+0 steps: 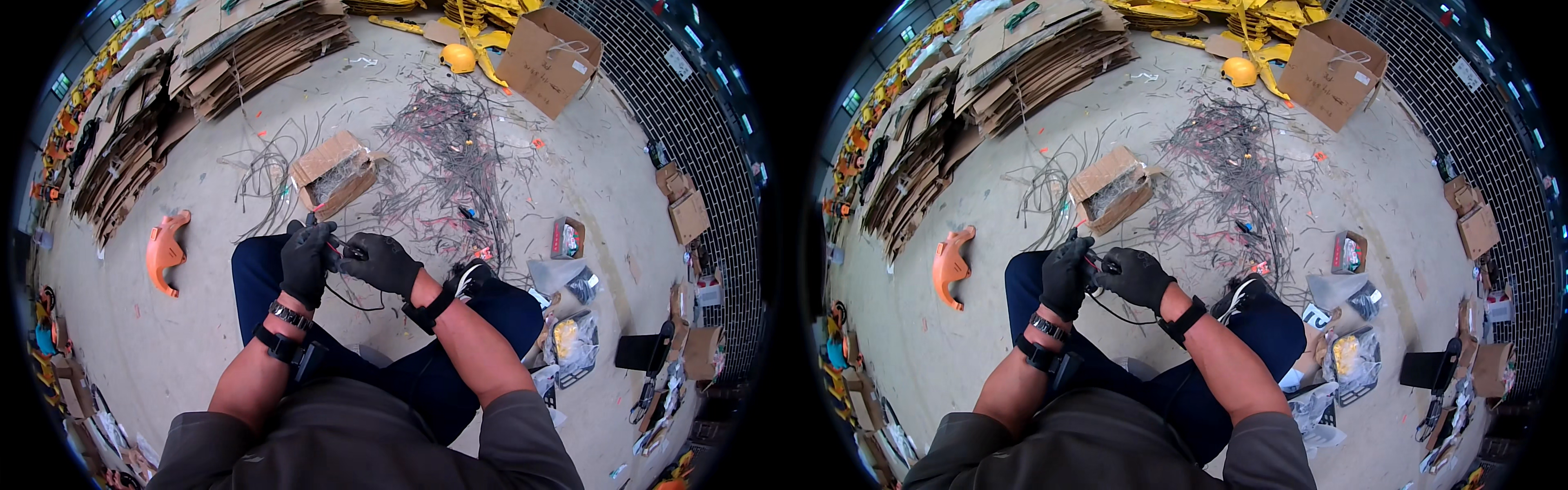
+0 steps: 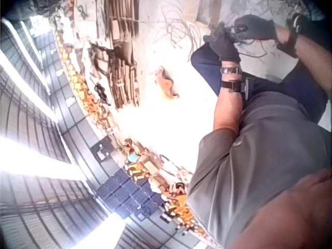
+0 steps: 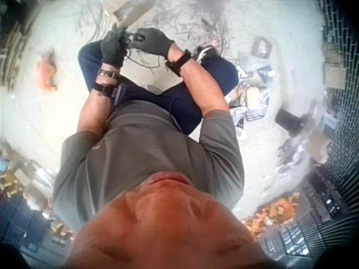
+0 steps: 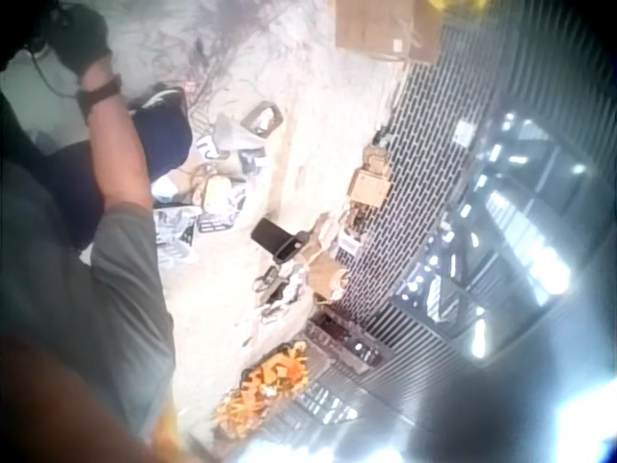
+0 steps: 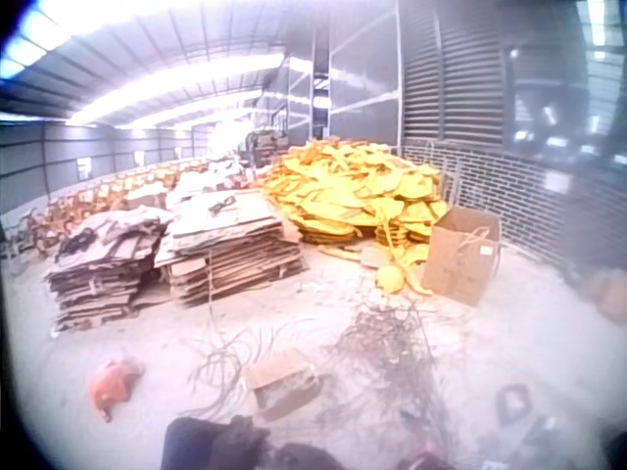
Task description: The person uses pliers to strip the insulation from electrical wires and joins them together.
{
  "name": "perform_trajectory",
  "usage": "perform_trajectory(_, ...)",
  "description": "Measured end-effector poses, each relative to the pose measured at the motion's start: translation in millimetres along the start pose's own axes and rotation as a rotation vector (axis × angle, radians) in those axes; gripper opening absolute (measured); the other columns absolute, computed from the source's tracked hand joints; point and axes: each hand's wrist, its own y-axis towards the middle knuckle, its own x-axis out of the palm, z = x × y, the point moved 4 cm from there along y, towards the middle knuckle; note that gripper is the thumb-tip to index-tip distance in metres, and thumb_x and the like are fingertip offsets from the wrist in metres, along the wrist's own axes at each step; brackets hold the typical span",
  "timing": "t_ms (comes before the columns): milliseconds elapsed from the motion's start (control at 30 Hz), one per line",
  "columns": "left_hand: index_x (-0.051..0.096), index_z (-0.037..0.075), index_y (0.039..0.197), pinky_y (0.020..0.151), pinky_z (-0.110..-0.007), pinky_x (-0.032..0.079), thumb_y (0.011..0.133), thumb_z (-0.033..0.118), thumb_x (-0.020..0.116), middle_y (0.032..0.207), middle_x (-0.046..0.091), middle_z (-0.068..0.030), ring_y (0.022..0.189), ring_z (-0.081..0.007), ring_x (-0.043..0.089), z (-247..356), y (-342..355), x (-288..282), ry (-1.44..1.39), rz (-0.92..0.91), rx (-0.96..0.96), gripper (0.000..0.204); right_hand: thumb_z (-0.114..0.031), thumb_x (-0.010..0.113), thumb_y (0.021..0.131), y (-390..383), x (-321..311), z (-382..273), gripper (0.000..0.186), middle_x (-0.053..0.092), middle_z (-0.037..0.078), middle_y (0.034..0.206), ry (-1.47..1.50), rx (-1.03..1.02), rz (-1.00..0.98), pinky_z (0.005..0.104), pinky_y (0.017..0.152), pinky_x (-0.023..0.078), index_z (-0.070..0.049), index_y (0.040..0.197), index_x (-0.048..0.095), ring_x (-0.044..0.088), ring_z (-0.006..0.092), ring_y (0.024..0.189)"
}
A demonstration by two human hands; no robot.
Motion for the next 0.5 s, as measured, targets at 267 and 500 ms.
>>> perform_trajectory(267,0.071,-0.002,0.105,0.054,-0.023,0.047,0.1,0.024,0.062,0.079,0.067,-0.0033,0.062,-0.0092,0.06,1,-3,3,0.006,-0.003,-0.027,0.028,-0.034,0.068,0.086,4,1,-1,0.034,0.066,0.015,0.074,-0.068,-0.014,-0.139,0.0405,0.067,0.049,-0.001,0.094,0.07,0.064,0.0256,0.069)
perform_trajectory(500,0.071,-0.004,0.105,0.063,-0.026,0.056,0.1,0.026,0.062,0.086,0.07,-0.0083,0.072,-0.015,0.068,-10,4,-9,0.089,-0.015,0.017,0.032,-0.033,0.065,0.09,1,1,-4,0.033,0.067,0.016,0.075,0.087,0.057,-0.158,0.04,0.067,0.049,-0.001,0.093,0.07,0.065,0.0266,0.069)
